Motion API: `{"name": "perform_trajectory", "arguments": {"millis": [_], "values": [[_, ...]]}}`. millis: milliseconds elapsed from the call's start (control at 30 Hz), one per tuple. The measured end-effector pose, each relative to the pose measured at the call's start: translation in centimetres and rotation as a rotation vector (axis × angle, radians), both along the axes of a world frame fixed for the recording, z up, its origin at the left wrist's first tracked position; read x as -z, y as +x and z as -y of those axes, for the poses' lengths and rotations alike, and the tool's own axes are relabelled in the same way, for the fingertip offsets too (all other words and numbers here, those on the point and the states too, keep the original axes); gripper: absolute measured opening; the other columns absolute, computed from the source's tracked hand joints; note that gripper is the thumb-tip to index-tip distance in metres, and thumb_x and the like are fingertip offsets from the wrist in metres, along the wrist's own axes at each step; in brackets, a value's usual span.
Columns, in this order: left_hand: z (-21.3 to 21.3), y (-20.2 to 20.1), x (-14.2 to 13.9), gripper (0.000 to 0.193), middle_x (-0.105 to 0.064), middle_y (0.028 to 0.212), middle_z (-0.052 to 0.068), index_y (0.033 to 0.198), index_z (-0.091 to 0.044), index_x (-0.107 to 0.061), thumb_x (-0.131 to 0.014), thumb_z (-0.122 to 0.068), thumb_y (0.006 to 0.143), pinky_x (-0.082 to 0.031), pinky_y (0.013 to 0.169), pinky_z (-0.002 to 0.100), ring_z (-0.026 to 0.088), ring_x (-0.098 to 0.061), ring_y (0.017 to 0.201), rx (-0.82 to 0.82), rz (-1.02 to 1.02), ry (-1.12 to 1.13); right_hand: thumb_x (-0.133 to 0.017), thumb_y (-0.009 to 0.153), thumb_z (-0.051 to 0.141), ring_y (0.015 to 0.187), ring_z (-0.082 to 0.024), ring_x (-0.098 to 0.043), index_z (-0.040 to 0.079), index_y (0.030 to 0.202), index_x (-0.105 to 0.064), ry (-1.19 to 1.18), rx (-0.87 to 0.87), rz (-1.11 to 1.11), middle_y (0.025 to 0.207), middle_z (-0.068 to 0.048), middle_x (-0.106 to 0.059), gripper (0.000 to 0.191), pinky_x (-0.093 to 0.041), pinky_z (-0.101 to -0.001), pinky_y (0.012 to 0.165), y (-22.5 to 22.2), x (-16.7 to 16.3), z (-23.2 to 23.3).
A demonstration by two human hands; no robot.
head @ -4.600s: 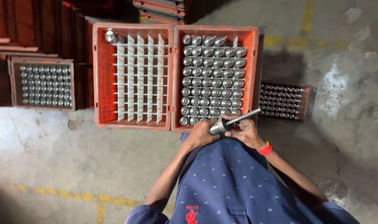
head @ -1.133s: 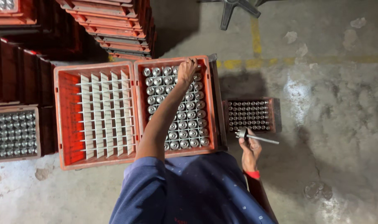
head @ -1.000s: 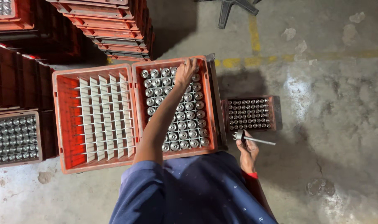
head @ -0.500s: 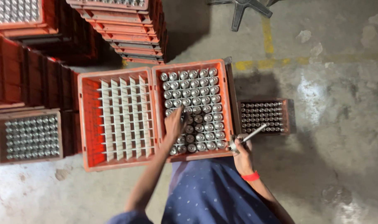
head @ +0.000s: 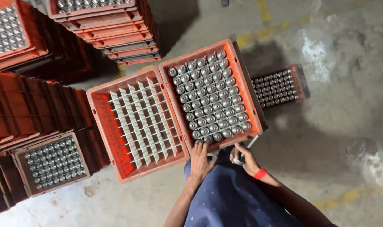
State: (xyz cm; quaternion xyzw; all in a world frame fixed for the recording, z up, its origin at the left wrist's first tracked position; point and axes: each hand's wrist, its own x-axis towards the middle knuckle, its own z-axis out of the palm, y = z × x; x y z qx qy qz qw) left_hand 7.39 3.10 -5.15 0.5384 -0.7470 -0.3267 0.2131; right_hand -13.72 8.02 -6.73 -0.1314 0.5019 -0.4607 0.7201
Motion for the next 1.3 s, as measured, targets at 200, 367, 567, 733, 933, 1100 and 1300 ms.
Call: {"name": "perform_trajectory", "arguments": {"millis": [200,367,567,733,933,1100,1300], "values": [[0.1,-0.1,-0.4,0.062,-0.06,0.114,0.019,0.128,-0.004,-0.058,-0.08,-0.027,0.075,-0.045,0.09,0.05,0.039,-0.053,0.108,0.035,0.071,-0.044,-0.054,0.093,0.057,0.061,-0.016,-0.059,0.017,0.104,-0.071,0.324,0.014,-0.209,0.089,-0.007,-0.071,0.045,-0.053,-0.03,0.049,2.6,0.5,0.8],[-0.7,-2.3,0.9,0.059,-0.062,0.117,0.018,0.129,-0.006,-0.058,-0.072,-0.013,0.071,-0.047,0.093,0.049,0.037,-0.056,0.111,-0.02,0.328,-0.139,-0.059,0.098,0.06,0.088,-0.009,-0.068,0.014,0.107,-0.062,0.334,0.121,0.044,0.103,-0.002,-0.07,0.047,-0.06,-0.0347,0.073,3.9,-0.9,4.2],[0.1,-5.8,0.3,0.03,-0.07,0.097,0.012,0.108,-0.012,-0.07,-0.064,-0.006,0.079,-0.051,0.085,0.048,0.033,-0.066,0.095,-0.131,0.401,-0.145,-0.075,0.08,0.041,0.084,-0.011,-0.061,0.024,0.1,-0.074,0.302,0.124,0.015,0.094,0.006,-0.071,0.027,-0.048,-0.0356,0.071,3.5,-3.3,5.3],[-4.6,-17.5,-0.3,0.019,-0.071,0.099,0.013,0.1,-0.01,-0.067,-0.067,-0.01,0.081,-0.056,0.077,0.046,0.033,-0.069,0.094,-0.272,0.428,-0.056,-0.076,0.084,0.036,0.083,-0.013,-0.064,0.013,0.096,-0.073,0.15,-0.074,-0.125,0.089,-0.001,-0.071,0.026,-0.049,-0.0316,0.076,-7.9,-3.6,3.1],[-7.0,-30.5,-4.1,0.033,-0.07,0.098,0.019,0.106,-0.008,-0.065,-0.081,-0.026,0.083,-0.055,0.079,0.053,0.04,-0.069,0.09,-0.182,-0.038,0.103,-0.074,0.08,0.03,0.078,-0.018,-0.068,0.006,0.094,-0.074,0.027,-0.403,-0.478,0.087,-0.005,-0.074,0.028,-0.052,-0.038,0.072,-24.7,-5.1,5.4],[1.4,-22.2,-5.6,0.053,-0.067,0.115,0.023,0.125,-0.005,-0.055,-0.073,-0.045,0.097,-0.052,0.088,0.058,0.046,-0.066,0.104,-0.884,0.325,-0.199,-0.075,0.083,0.04,0.09,-0.014,-0.07,0.007,0.105,-0.077,-0.133,-0.608,-0.7,0.1,-0.004,-0.077,0.039,-0.054,-0.0321,0.079,-31.4,-3.6,10.7],[5.4,-16.9,-5.4,0.077,-0.068,0.116,0.027,0.132,0.002,-0.051,-0.076,-0.062,0.098,-0.052,0.088,0.059,0.049,-0.067,0.104,-0.823,0.515,0.254,-0.077,0.068,0.048,0.069,-0.019,-0.069,0.008,0.082,-0.073,-0.098,-0.714,-1.062,0.074,-0.005,-0.071,0.042,-0.051,-0.0361,0.063,-32.4,-1.9,12.8]]}}
